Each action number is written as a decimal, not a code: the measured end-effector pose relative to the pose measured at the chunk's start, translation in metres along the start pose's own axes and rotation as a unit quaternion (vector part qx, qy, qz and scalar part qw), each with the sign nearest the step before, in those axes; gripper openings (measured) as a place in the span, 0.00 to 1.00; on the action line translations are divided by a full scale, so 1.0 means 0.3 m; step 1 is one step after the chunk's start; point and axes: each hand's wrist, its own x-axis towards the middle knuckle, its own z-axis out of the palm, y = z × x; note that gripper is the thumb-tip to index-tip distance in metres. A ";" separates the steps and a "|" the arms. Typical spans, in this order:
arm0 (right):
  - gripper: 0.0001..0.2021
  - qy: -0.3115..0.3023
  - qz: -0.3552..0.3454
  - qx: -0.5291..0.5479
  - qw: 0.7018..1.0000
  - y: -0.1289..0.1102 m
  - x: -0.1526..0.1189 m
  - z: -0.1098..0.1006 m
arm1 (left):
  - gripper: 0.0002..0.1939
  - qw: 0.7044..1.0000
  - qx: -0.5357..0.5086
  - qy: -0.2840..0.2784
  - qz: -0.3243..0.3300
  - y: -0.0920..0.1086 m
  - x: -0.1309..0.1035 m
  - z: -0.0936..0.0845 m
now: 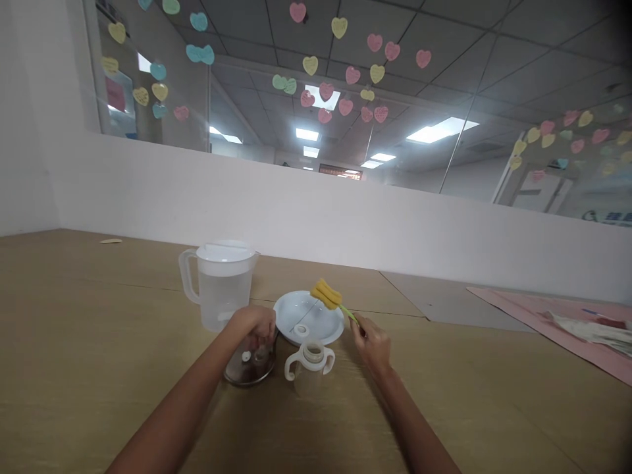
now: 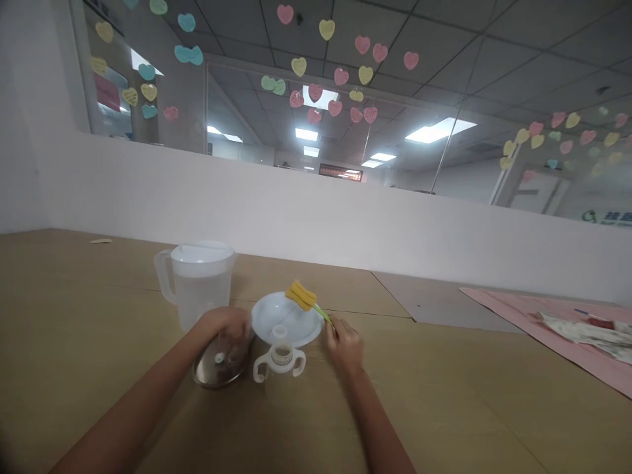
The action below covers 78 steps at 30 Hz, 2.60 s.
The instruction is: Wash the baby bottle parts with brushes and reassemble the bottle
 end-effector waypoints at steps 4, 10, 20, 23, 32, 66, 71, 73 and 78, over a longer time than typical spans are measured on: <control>0.17 -0.002 0.003 -0.004 1.000 0.001 0.004 0.000 | 0.03 0.982 0.071 0.175 0.029 0.029 -0.009 -0.015; 0.16 -0.008 0.002 -0.002 1.000 0.002 0.002 0.006 | 0.11 0.945 0.107 0.287 0.116 0.132 0.057 0.059; 0.15 -0.008 0.022 0.032 0.999 -0.002 0.005 -0.005 | 0.05 0.952 0.020 0.250 0.173 0.132 0.129 0.087; 0.17 -0.023 0.028 0.050 0.998 -0.005 0.005 -0.014 | 0.11 0.940 -0.023 0.271 0.206 0.135 0.095 0.029; 0.22 -0.073 0.059 -0.010 0.996 -0.008 0.022 -0.008 | 0.13 0.863 -0.121 0.346 0.347 0.189 -0.098 -0.045; 0.19 -0.083 0.016 -0.056 0.995 0.022 0.002 -0.004 | 0.10 0.988 0.125 0.030 -0.083 0.084 -0.077 -0.024; 0.18 -0.083 0.014 -0.061 0.995 0.020 0.000 -0.002 | 0.12 0.989 0.126 0.040 -0.071 0.087 -0.082 -0.035; 0.19 -0.082 0.011 -0.060 0.995 0.020 0.000 -0.002 | 0.10 0.989 0.127 0.036 -0.073 0.088 -0.075 -0.025; 0.19 -0.082 0.005 -0.061 0.995 0.018 0.001 -0.003 | 0.12 0.988 0.130 0.034 -0.079 0.086 -0.047 0.003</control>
